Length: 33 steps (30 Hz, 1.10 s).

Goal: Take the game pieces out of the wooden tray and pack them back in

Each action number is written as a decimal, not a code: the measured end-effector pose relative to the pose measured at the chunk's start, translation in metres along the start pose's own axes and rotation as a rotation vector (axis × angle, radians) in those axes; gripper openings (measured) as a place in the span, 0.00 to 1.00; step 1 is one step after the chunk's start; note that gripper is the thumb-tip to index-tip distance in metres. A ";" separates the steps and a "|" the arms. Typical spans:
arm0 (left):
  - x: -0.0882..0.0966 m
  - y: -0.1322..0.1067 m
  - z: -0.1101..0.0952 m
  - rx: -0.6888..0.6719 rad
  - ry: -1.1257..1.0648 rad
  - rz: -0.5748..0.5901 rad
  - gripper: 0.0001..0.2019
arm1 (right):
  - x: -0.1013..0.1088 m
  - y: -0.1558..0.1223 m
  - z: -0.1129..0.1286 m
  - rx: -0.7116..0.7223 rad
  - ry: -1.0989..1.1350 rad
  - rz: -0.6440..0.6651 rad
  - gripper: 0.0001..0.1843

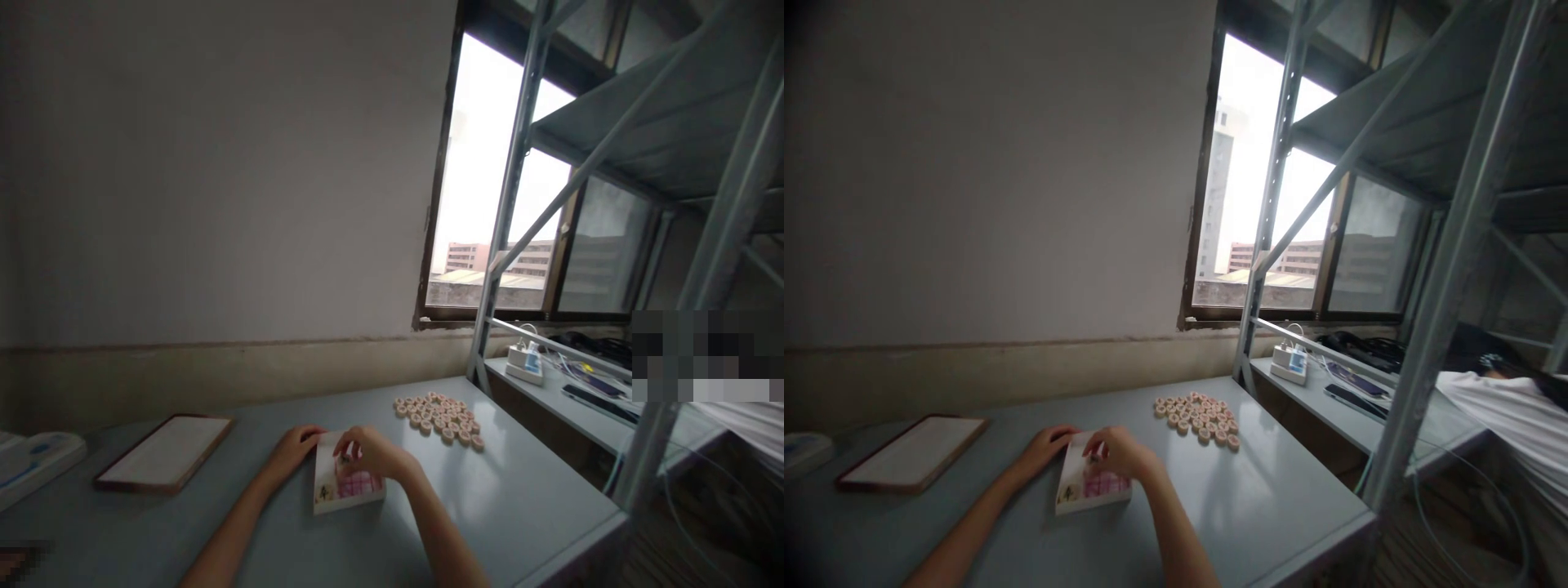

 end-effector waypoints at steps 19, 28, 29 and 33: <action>0.001 -0.001 -0.004 -0.005 -0.013 -0.028 0.17 | -0.008 -0.013 0.039 0.182 -0.221 -0.081 0.16; -0.003 -0.004 -0.009 -0.018 0.008 0.044 0.16 | -0.023 -0.009 0.045 0.304 0.026 0.174 0.18; -0.004 -0.005 -0.011 -0.023 0.003 0.053 0.16 | -0.021 -0.009 0.047 0.329 0.044 0.152 0.17; -0.002 -0.007 -0.014 -0.039 -0.024 0.037 0.16 | -0.020 -0.007 0.056 0.383 0.017 0.071 0.12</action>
Point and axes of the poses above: each hand's wrist, its own y-axis towards the middle knuckle, its own x-axis out of the back of the hand, z = x × y, the point moved 5 cm from there along y, towards the middle knuckle, and after that the axes turned 11 degrees about -y, right-handed, at the moved point
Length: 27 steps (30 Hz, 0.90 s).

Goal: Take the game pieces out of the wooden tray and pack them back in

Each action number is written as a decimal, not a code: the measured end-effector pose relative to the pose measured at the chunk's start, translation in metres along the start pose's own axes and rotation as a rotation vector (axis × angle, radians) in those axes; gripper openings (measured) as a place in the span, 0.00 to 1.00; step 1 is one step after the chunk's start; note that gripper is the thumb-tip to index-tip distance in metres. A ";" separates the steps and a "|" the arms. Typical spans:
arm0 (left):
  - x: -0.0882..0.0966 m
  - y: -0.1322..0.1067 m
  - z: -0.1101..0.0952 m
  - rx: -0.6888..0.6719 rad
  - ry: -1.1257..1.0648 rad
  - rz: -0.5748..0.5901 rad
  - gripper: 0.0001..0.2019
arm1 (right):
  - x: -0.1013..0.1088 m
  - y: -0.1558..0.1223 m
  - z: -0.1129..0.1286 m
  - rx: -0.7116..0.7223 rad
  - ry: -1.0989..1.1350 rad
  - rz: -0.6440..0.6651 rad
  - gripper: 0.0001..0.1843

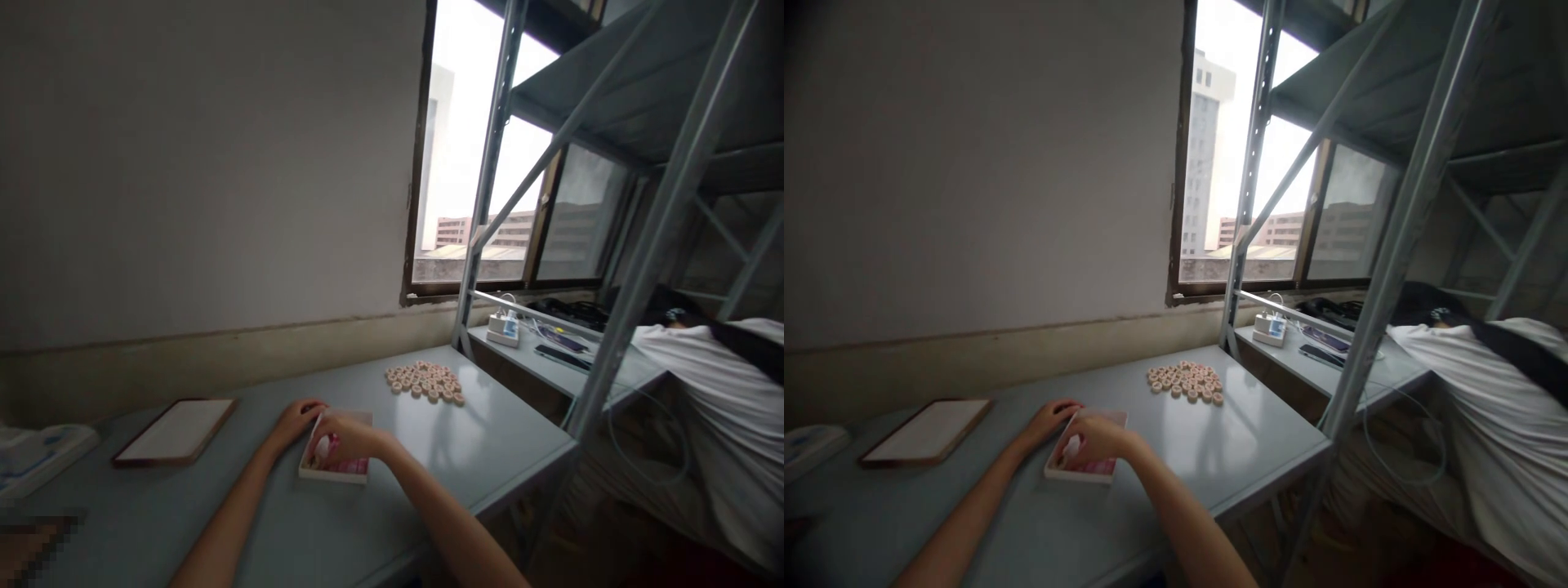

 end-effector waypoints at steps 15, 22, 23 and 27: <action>-0.001 -0.005 -0.004 0.007 0.014 0.013 0.17 | 0.046 -0.064 -0.042 -0.365 -0.069 -0.327 0.27; -0.001 -0.008 -0.007 0.038 -0.032 -0.016 0.21 | 0.077 -0.129 -0.092 -0.670 -0.582 -0.365 0.13; -0.001 -0.008 -0.007 0.038 -0.032 -0.021 0.21 | 0.079 -0.130 -0.087 -0.686 -0.700 -0.383 0.14; -0.001 -0.007 -0.007 0.031 -0.023 -0.020 0.22 | 0.071 -0.103 -0.039 -0.570 -0.825 -0.403 0.13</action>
Point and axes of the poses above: each hand's wrist, its own y-axis towards the middle knuckle, its own x-axis out of the back of the hand, z = x × y, the point moved 5 cm from there along y, towards the middle knuckle, and after that the axes turned 11 degrees about -y, right-handed, at the moved point
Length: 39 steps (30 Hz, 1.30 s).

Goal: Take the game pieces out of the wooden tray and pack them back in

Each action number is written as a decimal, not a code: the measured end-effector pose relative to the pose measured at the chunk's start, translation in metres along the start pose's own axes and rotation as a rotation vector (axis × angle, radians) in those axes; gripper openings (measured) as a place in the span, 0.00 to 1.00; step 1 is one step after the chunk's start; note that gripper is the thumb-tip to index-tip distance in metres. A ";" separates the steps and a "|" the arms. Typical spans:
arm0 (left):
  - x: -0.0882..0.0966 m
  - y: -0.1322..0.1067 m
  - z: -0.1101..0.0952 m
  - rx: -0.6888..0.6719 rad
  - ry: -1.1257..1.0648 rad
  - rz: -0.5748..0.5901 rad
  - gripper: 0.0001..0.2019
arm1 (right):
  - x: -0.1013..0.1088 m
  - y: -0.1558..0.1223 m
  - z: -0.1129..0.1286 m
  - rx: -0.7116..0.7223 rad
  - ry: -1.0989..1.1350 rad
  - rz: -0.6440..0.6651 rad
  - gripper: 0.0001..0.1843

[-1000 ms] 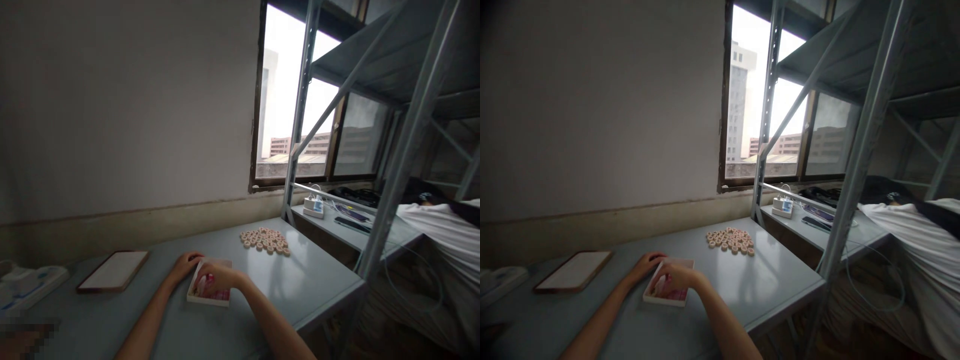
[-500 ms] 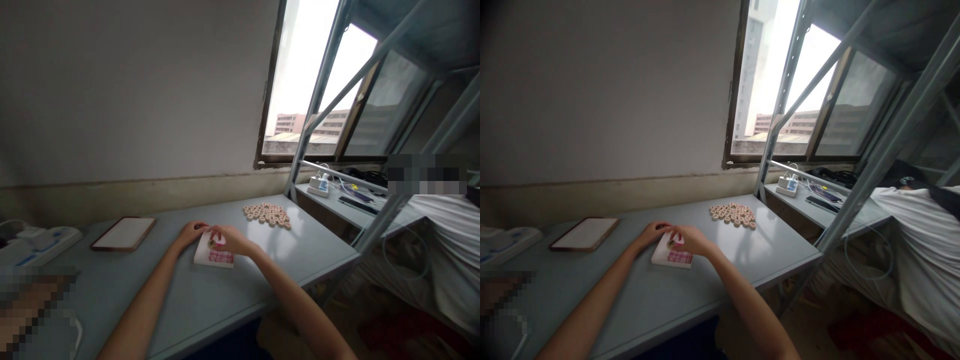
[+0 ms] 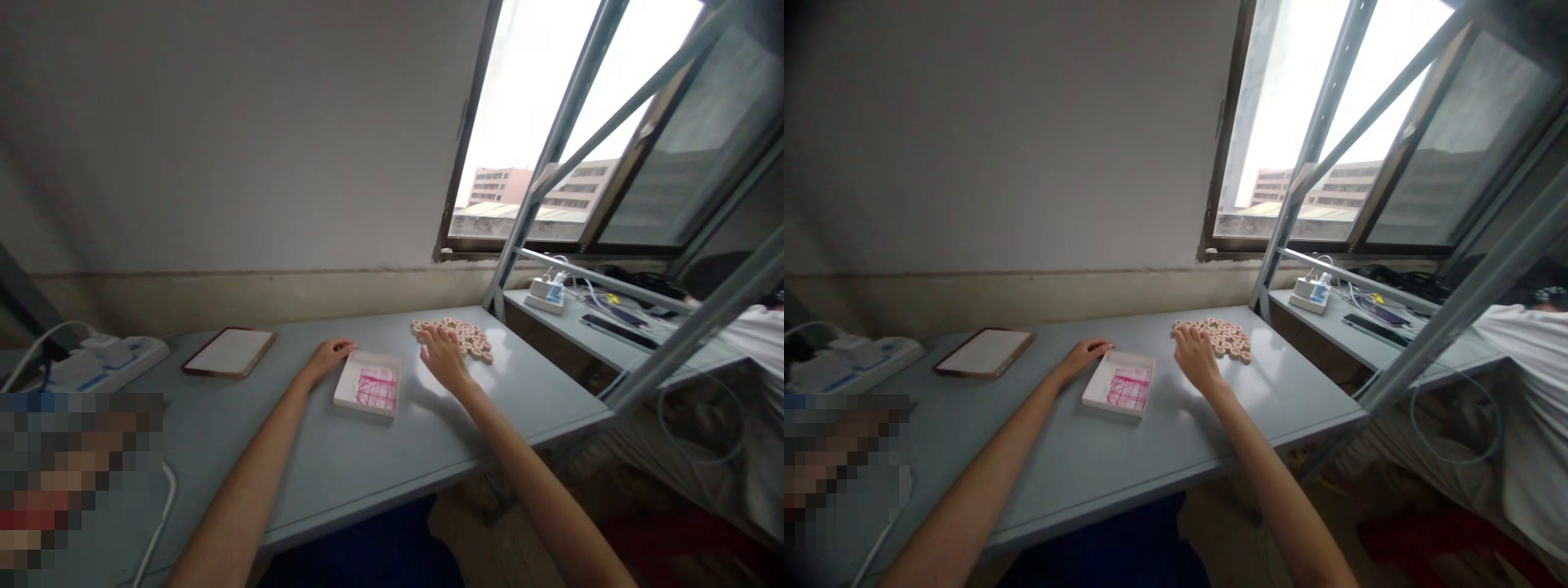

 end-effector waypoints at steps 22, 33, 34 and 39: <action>0.003 0.001 0.007 -0.035 0.092 -0.035 0.19 | 0.073 -0.107 0.250 -0.151 1.429 0.256 0.23; 0.002 0.001 0.007 -0.052 0.078 -0.026 0.21 | 0.092 -0.119 0.254 0.039 1.387 0.321 0.38; 0.002 0.001 0.007 -0.045 0.081 -0.031 0.21 | 0.096 -0.122 0.255 0.082 1.401 0.354 0.37; 0.004 0.001 0.006 -0.055 0.103 -0.050 0.19 | 0.087 -0.115 0.245 -0.029 1.326 0.344 0.34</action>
Point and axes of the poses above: each hand's wrist, its own y-axis towards the middle knuckle, its own x-axis out of the back of the hand, z = x × y, the point moved 5 cm from there along y, towards the middle knuckle, and after that the axes turned 11 degrees about -y, right-handed, at the moved point
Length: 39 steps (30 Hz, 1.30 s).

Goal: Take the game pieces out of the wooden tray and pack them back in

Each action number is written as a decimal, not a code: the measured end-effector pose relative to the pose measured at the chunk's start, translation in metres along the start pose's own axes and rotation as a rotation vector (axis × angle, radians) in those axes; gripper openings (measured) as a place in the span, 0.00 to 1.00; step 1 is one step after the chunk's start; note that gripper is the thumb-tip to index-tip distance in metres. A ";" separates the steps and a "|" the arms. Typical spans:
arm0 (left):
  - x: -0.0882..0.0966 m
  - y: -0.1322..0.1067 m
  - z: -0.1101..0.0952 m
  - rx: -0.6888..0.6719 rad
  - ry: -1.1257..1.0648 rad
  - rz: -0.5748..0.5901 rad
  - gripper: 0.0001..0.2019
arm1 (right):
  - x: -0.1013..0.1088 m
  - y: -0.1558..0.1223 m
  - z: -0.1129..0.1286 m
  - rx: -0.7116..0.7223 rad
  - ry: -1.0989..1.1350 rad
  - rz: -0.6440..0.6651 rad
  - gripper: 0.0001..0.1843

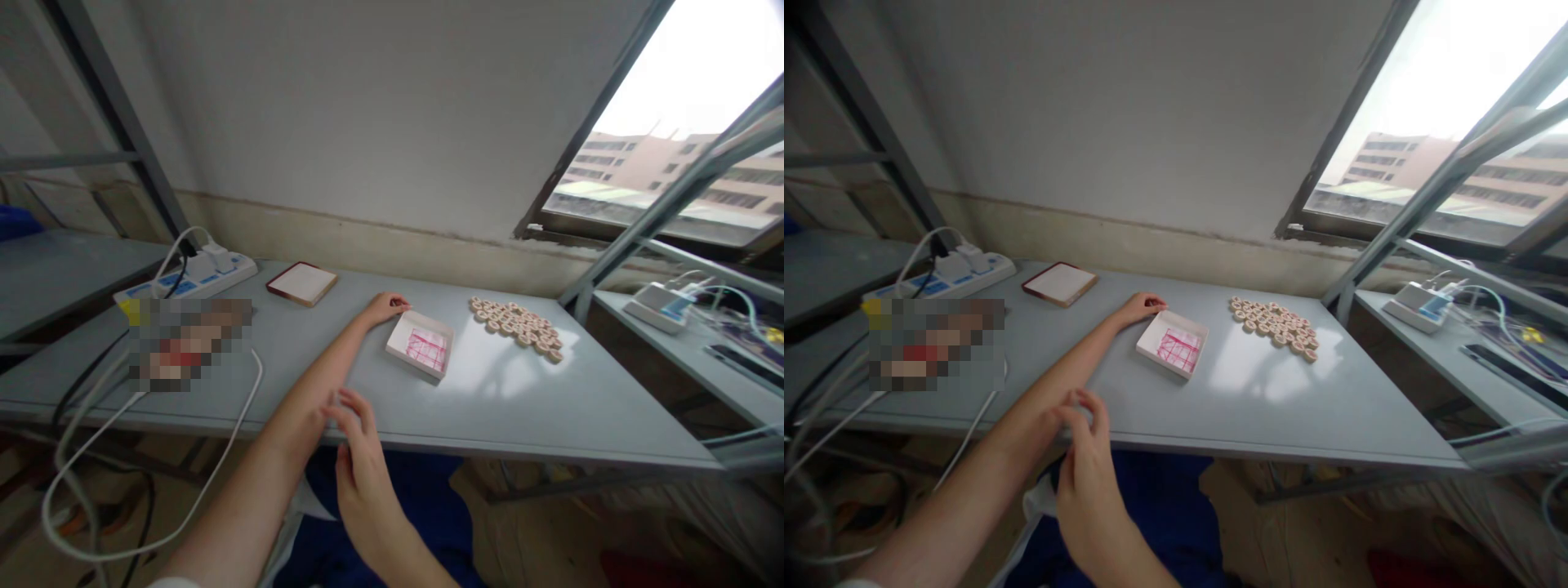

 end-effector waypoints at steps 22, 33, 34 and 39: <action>0.001 -0.001 -0.001 0.013 0.004 -0.015 0.17 | -0.007 -0.010 0.009 0.243 -0.485 0.202 0.40; 0.006 -0.001 -0.003 -0.056 0.020 -0.108 0.15 | 0.140 0.088 -0.058 0.133 -0.680 -0.254 0.17; 0.007 -0.001 -0.005 -0.056 0.032 -0.125 0.15 | 0.153 0.102 -0.073 0.078 -0.753 -0.244 0.16; 0.016 -0.002 -0.010 -0.047 0.125 -0.210 0.11 | 0.166 0.151 -0.133 0.103 -0.908 0.206 0.14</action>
Point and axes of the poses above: each hand's wrist, its own y-axis towards the middle knuckle, its own x-axis out of the back of the hand, z = x × y, the point moved 5 cm from there along y, towards the middle knuckle, and after that the axes turned 11 degrees about -y, right-handed, at the moved point
